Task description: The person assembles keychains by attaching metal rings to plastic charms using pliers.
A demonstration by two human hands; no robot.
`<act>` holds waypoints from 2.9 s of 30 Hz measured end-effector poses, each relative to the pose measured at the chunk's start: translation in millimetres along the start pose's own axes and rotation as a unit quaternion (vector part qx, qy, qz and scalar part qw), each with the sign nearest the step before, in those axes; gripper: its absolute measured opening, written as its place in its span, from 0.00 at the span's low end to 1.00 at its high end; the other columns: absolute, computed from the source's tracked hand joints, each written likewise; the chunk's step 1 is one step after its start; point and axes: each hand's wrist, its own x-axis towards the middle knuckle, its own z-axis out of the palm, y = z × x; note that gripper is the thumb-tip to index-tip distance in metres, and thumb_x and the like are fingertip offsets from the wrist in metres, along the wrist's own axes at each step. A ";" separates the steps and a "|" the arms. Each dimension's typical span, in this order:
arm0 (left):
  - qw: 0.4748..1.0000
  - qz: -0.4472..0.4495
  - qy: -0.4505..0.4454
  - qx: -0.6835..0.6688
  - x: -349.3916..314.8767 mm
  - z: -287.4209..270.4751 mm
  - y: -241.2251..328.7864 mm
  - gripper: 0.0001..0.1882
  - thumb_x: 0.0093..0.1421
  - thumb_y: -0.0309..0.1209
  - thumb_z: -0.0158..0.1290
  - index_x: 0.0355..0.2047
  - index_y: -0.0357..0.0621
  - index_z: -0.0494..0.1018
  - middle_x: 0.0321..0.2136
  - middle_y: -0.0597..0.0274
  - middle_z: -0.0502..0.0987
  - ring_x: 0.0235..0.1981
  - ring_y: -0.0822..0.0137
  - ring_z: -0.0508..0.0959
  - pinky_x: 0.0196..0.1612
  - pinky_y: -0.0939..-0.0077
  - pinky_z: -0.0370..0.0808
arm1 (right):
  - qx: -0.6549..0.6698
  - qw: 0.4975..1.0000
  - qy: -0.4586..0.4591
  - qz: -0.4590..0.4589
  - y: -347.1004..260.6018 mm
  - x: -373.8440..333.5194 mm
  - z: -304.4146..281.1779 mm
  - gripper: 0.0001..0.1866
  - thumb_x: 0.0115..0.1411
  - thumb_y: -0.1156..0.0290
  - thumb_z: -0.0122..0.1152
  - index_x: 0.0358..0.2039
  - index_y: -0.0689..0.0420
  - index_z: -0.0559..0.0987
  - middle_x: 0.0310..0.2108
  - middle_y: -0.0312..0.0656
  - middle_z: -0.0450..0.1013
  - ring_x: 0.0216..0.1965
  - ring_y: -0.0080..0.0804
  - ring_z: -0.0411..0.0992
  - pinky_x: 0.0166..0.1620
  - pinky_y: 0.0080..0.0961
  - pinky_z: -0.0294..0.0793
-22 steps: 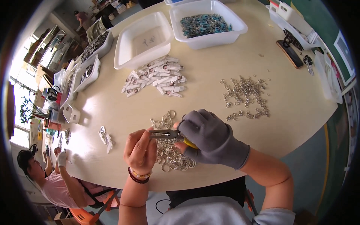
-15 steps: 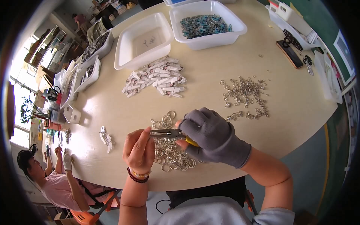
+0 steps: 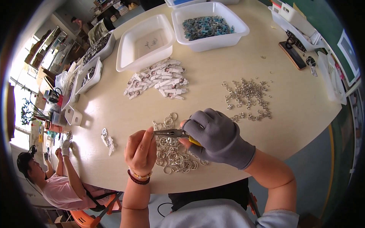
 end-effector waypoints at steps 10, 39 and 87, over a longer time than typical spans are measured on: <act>0.999 -0.041 -0.034 -0.012 -2.0 -0.3 3.2 0.20 0.45 0.14 0.59 0.41 0.35 0.76 0.29 0.58 0.74 0.22 0.66 0.75 0.22 0.76 0.72 | -0.034 0.997 -0.063 0.026 -2.1 -0.9 -7.6 0.15 0.48 0.65 0.67 0.34 0.58 0.75 0.30 0.41 0.68 0.28 0.38 0.67 0.32 0.32 0.71; 0.952 -0.077 -0.295 -0.034 17.6 54.0 -63.2 0.21 0.60 0.29 0.50 0.54 0.40 0.67 0.55 0.47 0.66 0.56 0.49 0.66 0.58 0.60 0.65 | -0.208 0.912 -0.213 0.280 82.1 -29.7 -40.8 0.09 0.52 0.66 0.61 0.33 0.53 0.74 0.35 0.39 0.73 0.39 0.43 0.73 0.38 0.39 0.73; 0.650 -0.471 -0.265 -0.534 7.3 11.3 25.3 0.09 0.62 0.24 0.53 0.42 0.34 0.73 0.27 0.68 0.75 0.26 0.82 0.72 0.28 0.85 0.72 | 0.488 0.802 -0.189 0.289 17.6 4.4 -18.2 0.08 0.54 0.76 0.65 0.32 0.59 0.73 0.29 0.32 0.71 0.32 0.16 0.66 0.37 0.17 0.67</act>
